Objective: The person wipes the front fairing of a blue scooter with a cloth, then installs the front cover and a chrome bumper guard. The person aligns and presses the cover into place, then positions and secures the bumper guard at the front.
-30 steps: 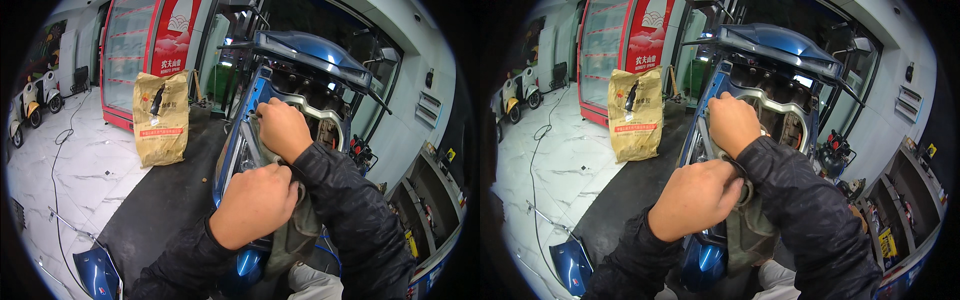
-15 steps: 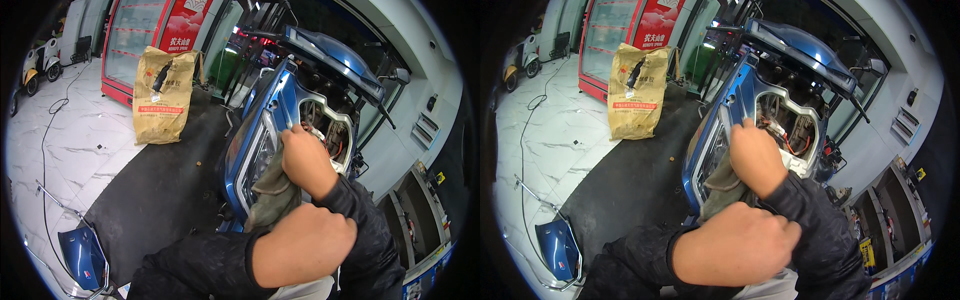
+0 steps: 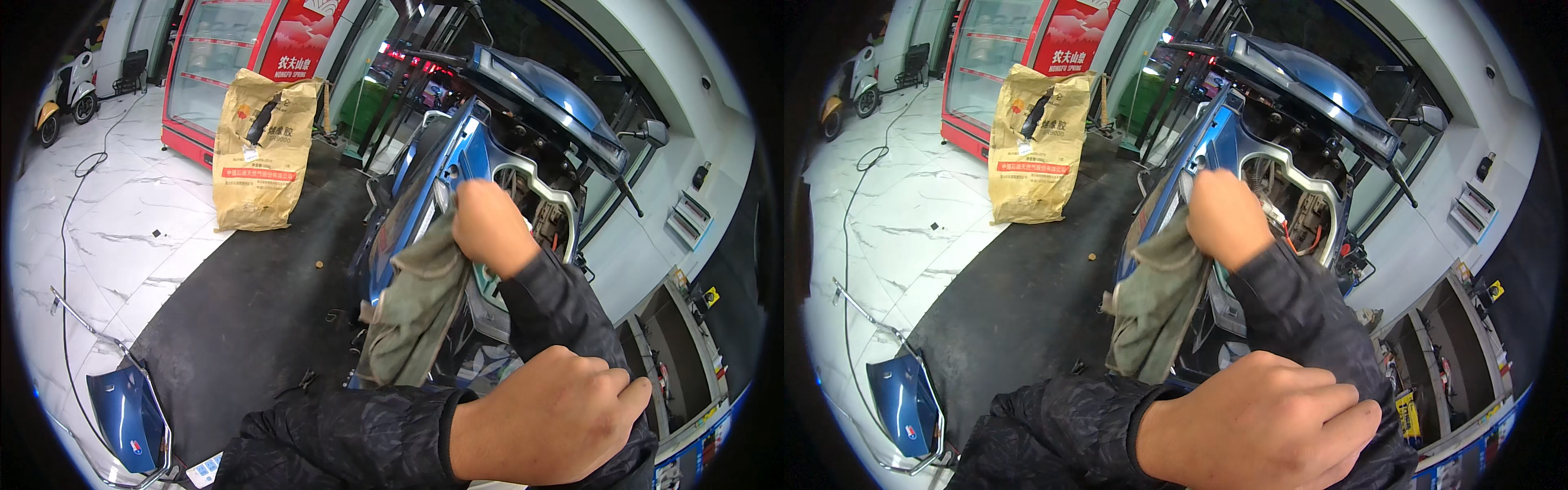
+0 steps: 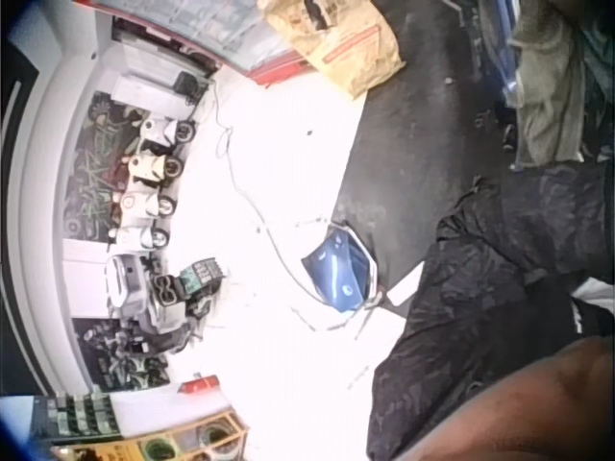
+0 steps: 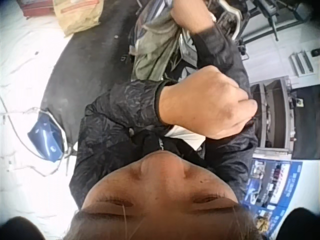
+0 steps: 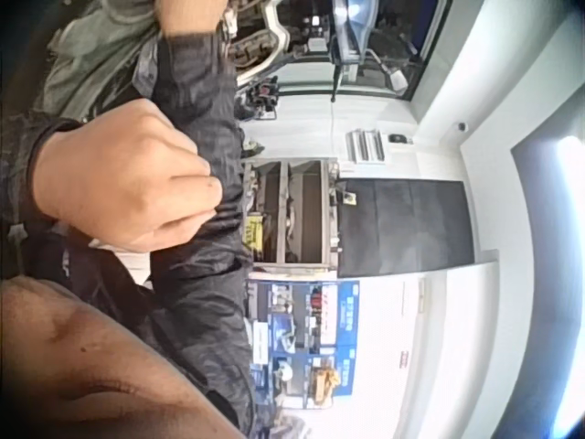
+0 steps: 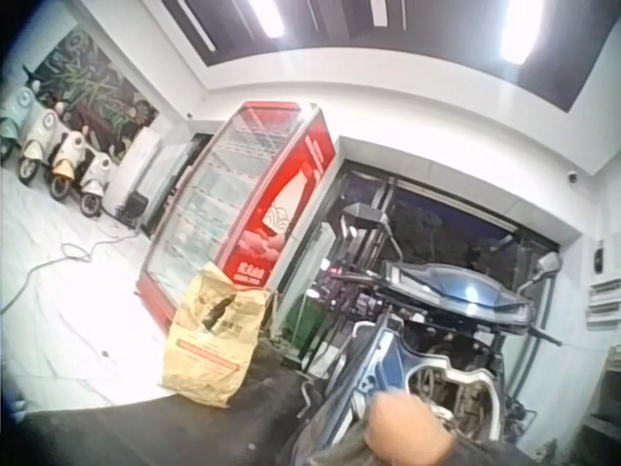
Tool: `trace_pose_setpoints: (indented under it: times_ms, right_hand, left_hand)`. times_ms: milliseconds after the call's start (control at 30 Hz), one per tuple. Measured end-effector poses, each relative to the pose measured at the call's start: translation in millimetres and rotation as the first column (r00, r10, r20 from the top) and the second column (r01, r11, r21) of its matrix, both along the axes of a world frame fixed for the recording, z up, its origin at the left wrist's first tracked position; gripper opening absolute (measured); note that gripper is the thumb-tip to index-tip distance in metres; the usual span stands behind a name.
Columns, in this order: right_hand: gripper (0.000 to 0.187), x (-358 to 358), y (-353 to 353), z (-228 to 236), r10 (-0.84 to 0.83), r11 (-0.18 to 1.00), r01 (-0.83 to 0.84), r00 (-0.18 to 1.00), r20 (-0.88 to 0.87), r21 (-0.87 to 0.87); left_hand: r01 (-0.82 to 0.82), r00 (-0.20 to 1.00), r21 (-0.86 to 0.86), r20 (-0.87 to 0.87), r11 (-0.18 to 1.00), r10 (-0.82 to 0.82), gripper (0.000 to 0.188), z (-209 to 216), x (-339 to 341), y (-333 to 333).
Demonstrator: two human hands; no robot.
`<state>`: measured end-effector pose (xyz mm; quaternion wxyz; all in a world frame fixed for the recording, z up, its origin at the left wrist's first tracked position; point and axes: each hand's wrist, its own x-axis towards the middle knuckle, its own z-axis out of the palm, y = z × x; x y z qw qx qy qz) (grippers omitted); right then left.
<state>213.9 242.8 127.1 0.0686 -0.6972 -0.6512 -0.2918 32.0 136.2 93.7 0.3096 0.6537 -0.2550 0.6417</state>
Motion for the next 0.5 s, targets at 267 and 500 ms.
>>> trace_pose_setpoints:
  times_ms: [267,500]
  right_hand:
    - [0.011,6.2,5.7,6.0,0.045,0.999,-0.045,0.999,0.014,-0.004]
    - [0.009,-2.6,25.3,-12.2,0.02,0.983,-0.011,0.999,-0.043,0.182]
  left_hand:
    - [0.017,0.997,0.032,-0.071,0.999,-0.015,0.016,-5.0,3.9,-3.6]
    - [0.079,0.99,0.038,-0.116,0.996,-0.074,0.013,2.8,11.3,4.9]
